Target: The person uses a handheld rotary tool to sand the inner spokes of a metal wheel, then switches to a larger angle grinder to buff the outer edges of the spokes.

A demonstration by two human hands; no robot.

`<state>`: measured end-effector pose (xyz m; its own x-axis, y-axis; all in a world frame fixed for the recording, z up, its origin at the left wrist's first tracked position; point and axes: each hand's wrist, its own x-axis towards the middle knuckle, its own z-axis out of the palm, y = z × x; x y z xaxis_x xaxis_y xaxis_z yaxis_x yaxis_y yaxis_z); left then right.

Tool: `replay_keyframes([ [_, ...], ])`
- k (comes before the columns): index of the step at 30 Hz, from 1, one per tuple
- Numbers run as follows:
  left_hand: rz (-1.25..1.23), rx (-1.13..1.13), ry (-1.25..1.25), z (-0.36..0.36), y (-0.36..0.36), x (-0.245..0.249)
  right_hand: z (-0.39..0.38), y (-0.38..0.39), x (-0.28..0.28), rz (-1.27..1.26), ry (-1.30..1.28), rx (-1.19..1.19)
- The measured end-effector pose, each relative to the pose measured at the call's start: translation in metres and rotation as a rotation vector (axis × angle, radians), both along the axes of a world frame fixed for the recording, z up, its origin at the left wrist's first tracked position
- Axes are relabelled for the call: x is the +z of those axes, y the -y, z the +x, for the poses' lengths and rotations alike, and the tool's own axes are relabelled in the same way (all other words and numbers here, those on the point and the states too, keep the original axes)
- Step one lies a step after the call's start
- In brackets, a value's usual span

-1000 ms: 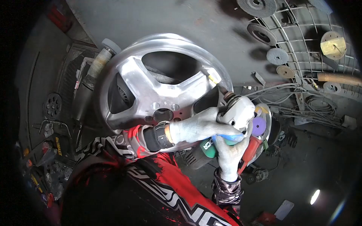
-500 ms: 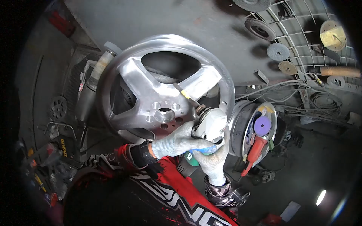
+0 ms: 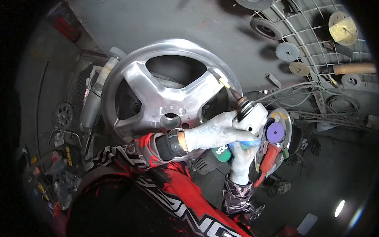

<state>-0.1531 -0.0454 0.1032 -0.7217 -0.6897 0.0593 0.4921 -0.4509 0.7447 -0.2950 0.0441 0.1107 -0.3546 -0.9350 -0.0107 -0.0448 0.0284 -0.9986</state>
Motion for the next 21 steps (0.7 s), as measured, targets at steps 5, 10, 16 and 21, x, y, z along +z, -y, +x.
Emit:
replay_keyframes([
  [5, 0.017, 0.033, -0.021, 0.014, -0.025, -0.019, -0.007, -0.020, -0.020, 0.127, -0.157, 0.170],
  [10, 0.073, 0.070, -0.015, 0.030, -0.048, -0.033, 0.004, -0.037, -0.034, 0.175, -0.276, 0.240],
  [16, 0.152, 0.107, 0.045, 0.038, -0.062, -0.033, 0.012, -0.041, -0.041, 0.215, -0.134, 0.281],
  [21, 0.140, 0.174, 0.055, 0.019, -0.063, -0.034, 0.003, -0.043, -0.045, 0.243, 0.029, 0.237],
])
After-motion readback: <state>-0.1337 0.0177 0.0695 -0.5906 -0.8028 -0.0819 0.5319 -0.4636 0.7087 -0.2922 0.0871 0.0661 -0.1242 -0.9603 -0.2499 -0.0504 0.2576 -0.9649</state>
